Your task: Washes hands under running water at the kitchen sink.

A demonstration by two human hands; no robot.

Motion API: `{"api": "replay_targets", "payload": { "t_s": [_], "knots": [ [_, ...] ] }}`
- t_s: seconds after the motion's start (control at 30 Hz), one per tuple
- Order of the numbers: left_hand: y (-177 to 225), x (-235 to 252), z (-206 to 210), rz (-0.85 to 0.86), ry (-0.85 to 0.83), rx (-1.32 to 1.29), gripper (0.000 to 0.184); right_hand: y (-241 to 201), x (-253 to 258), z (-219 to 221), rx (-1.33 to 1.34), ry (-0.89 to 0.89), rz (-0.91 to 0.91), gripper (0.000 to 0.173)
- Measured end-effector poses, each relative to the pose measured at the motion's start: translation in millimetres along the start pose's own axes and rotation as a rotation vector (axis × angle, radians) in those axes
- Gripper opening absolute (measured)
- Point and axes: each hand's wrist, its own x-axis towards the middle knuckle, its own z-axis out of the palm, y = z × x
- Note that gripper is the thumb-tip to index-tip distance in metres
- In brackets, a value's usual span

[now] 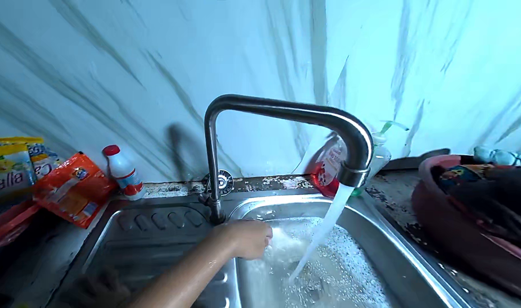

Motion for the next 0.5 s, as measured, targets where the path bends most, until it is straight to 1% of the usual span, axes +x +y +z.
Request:
{"api": "replay_targets", "payload": {
  "t_s": [0.03,0.07,0.1,0.13,0.17,0.2,0.23,0.27,0.3,0.37,0.43,0.5],
  "knots": [
    [-4,-10,-6,-0.016,0.027,-0.027,0.042,20,8,-8,-0.055,0.077,0.055,0.046],
    [-10,-20,-11,-0.033,0.065,-0.057,0.042,51,16,-5,-0.124,0.177,0.057,0.049],
    [-16,-29,-14,-0.057,0.104,-0.083,0.041,92,24,14,-0.178,0.399,0.016,0.050],
    [-25,-36,-15,-0.076,0.147,-0.099,0.041,127,23,20,-0.197,0.520,-0.014,0.049],
    [-37,-42,-16,-0.083,0.189,-0.108,0.040,123,4,-23,-0.187,0.167,0.208,0.053],
    [-51,-45,-17,-0.090,0.218,-0.118,0.040,120,-16,-65,-0.161,-0.090,0.365,0.057],
    [-65,-48,-18,-0.106,0.228,-0.140,0.040,127,-38,-89,-0.120,-0.165,0.412,0.058],
    [-79,-49,-19,-0.126,0.235,-0.181,0.040,138,-62,-101,-0.119,-0.164,0.392,0.059],
    [-90,-51,-18,-0.153,0.243,-0.234,0.040,147,-86,-104,-0.130,-0.124,0.342,0.059],
    [-103,-52,-17,-0.236,0.262,-0.343,0.039,154,-127,-102,-0.129,-0.040,0.300,0.058],
    [-107,-50,-12,-0.320,0.266,-0.381,0.038,155,-155,-90,-0.076,0.111,0.363,0.057],
    [-104,-44,-6,-0.386,0.230,-0.372,0.037,152,-163,-81,0.006,0.269,0.531,0.062]
  ]
}}
